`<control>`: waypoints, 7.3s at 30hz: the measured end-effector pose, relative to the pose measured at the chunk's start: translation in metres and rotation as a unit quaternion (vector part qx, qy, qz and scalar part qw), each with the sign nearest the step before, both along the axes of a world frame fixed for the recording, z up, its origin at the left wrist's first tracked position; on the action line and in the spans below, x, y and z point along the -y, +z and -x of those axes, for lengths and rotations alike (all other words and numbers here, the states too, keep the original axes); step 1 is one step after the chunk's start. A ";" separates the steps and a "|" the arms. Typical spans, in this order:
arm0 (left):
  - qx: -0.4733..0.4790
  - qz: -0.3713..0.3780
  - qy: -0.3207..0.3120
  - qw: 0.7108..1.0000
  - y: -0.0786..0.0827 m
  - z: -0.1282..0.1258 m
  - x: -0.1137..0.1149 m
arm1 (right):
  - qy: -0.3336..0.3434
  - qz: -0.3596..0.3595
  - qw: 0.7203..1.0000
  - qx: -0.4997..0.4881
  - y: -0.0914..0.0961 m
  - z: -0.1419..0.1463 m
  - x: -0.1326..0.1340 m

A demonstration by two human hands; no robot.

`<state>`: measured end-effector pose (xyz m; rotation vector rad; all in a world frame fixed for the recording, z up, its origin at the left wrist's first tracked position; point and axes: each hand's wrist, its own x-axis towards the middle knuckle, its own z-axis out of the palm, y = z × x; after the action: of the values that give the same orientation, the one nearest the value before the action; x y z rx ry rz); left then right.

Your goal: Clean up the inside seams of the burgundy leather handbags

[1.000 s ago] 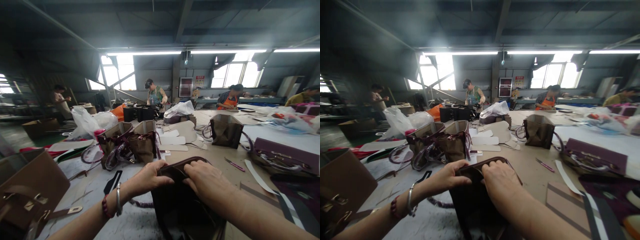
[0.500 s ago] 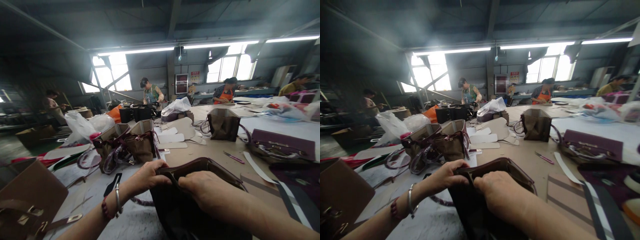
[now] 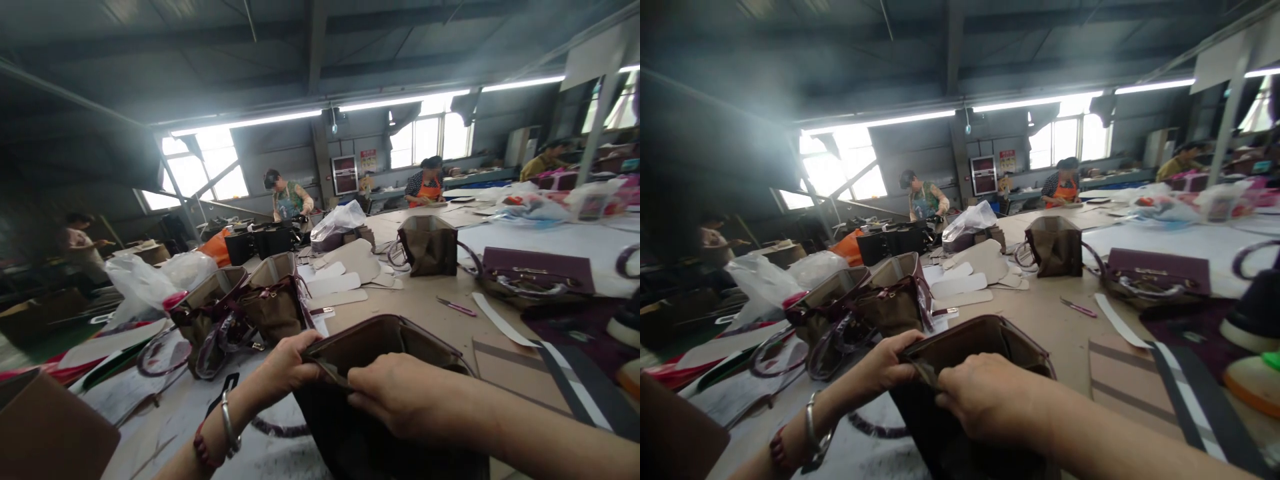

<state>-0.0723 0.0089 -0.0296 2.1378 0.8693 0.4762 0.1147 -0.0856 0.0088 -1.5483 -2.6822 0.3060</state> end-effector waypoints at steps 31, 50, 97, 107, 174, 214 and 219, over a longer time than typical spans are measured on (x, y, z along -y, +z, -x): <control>-0.042 -0.015 -0.016 0.999 0.006 -0.007 0.020 | -0.180 -0.134 0.974 0.016 0.007 0.001 -0.017; -0.032 -0.025 0.009 0.999 0.006 -0.012 0.024 | -0.189 -0.115 0.975 0.025 0.008 0.001 -0.020; -0.053 0.032 -0.046 0.997 0.027 -0.057 0.017 | -0.209 -0.213 0.954 0.030 0.002 -0.036 -0.005; -0.055 0.056 -0.047 0.996 0.030 -0.061 0.018 | -0.232 -0.148 0.961 0.016 0.008 -0.035 -0.014; -0.004 0.150 -0.084 0.985 0.029 -0.074 0.045 | -0.200 -0.006 0.958 -0.205 0.007 -0.072 0.011; 0.017 0.062 -0.182 0.981 0.034 -0.105 0.046 | -0.273 -0.107 0.956 -0.005 0.004 -0.078 0.051; -0.018 0.088 -0.197 0.976 0.036 -0.111 0.041 | -0.259 -0.097 0.961 -0.023 0.005 -0.078 0.052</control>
<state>0.0390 -0.0325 0.0061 2.0890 0.4651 0.1520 0.1922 -0.1378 0.0141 -2.0523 -2.0847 0.0538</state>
